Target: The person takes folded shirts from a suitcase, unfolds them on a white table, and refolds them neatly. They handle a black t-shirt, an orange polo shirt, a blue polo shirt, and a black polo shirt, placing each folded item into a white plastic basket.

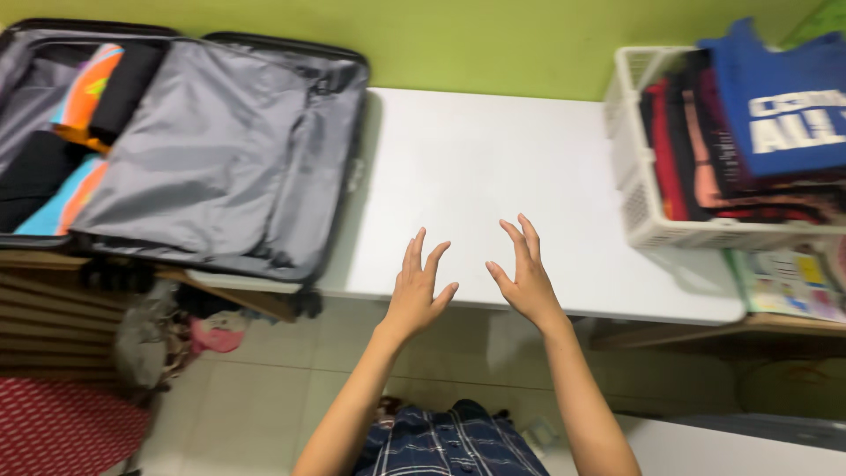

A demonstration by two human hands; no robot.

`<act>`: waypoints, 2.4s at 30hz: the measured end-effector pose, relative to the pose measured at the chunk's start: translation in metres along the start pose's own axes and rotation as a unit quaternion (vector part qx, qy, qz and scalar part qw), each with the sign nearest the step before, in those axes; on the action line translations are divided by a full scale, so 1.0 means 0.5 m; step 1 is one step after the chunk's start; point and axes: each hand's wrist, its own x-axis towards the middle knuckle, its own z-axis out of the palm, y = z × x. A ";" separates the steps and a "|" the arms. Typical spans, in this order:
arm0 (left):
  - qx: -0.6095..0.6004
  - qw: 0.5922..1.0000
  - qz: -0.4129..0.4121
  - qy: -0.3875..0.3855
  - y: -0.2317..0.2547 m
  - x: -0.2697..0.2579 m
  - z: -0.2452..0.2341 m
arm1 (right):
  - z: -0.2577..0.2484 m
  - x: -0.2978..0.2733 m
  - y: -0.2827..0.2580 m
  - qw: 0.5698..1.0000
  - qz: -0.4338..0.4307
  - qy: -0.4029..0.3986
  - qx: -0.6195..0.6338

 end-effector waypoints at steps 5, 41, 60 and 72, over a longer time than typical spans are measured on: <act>0.009 0.999 -0.037 0.017 -0.147 -0.054 -0.145 | 0.180 0.059 -0.121 0.999 -0.031 -0.042 0.014; 0.038 0.978 -0.158 0.128 -0.906 0.050 -0.766 | 0.955 0.680 -0.582 0.943 -0.248 -0.221 -0.003; 0.216 0.961 -0.087 0.151 -1.316 0.196 -0.949 | 1.330 0.854 -0.700 0.968 -0.154 -0.079 -0.182; 0.235 0.953 -0.048 0.183 -1.375 0.243 -0.936 | 1.406 0.921 -0.660 0.980 -0.100 0.037 -0.169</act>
